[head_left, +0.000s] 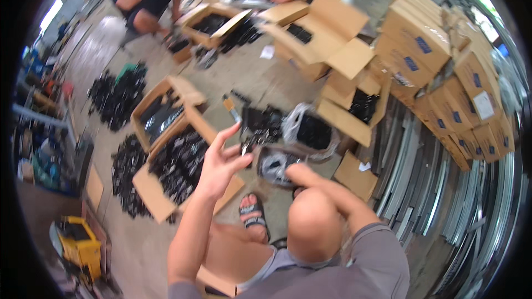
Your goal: The person sorts small black metal parts from cardboard boxes by hand, picking up individual pieces to check them before placing them into plastic bags or other boxes.
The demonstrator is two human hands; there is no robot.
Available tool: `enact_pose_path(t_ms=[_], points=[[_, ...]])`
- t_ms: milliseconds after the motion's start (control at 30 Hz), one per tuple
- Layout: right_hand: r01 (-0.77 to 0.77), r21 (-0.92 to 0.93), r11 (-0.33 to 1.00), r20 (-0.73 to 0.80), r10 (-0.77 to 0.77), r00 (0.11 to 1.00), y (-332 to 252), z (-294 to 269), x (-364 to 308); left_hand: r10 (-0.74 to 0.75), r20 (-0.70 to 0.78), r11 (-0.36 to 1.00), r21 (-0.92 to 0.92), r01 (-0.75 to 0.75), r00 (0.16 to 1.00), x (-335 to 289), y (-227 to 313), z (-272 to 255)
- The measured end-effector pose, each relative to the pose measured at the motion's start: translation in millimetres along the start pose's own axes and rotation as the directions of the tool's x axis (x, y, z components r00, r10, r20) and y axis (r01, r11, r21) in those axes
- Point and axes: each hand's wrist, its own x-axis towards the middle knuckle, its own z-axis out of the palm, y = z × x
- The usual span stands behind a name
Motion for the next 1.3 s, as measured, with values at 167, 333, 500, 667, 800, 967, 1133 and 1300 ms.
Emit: enact_pose_path(t_ms=[167,333,500,667,800,967,1133,1300], points=[[0.233,-0.194,0.953,0.036,-0.231,0.972,-24,26,38,0.031,-0.095,0.999,0.033,-0.028,0.995,-12,-8,-16],[0.148,-0.231,0.962,0.093,-0.130,0.987,-15,40,39,-0.009,-0.020,1.000,0.018,0.009,1.000,3,-12,-6],[0.129,-0.192,0.973,0.105,-0.111,0.988,-2,60,40,-0.036,0.027,0.999,0.018,0.036,0.999,8,-16,-5],[0.339,-0.252,0.906,0.140,-0.312,0.940,-3,35,39,-0.008,0.019,1.000,0.013,0.008,1.000,-5,-6,-6],[0.008,0.088,0.996,0.083,-0.016,0.996,-15,-15,33,-0.018,-0.006,1.000,0.019,0.018,1.000,-11,-2,-11],[0.080,0.483,0.872,-0.502,0.200,0.841,-46,-183,8,0.035,-0.021,0.994,-0.098,-0.037,0.999,1,-5,-6],[0.265,0.793,0.549,-0.523,0.391,0.757,-109,-322,-4,0.060,-0.039,0.983,-0.173,-0.066,0.997,1,1,6],[0.401,0.778,0.484,-0.601,0.386,0.700,-154,-364,-3,0.143,-0.037,0.952,-0.270,-0.147,0.989,-3,1,13]])
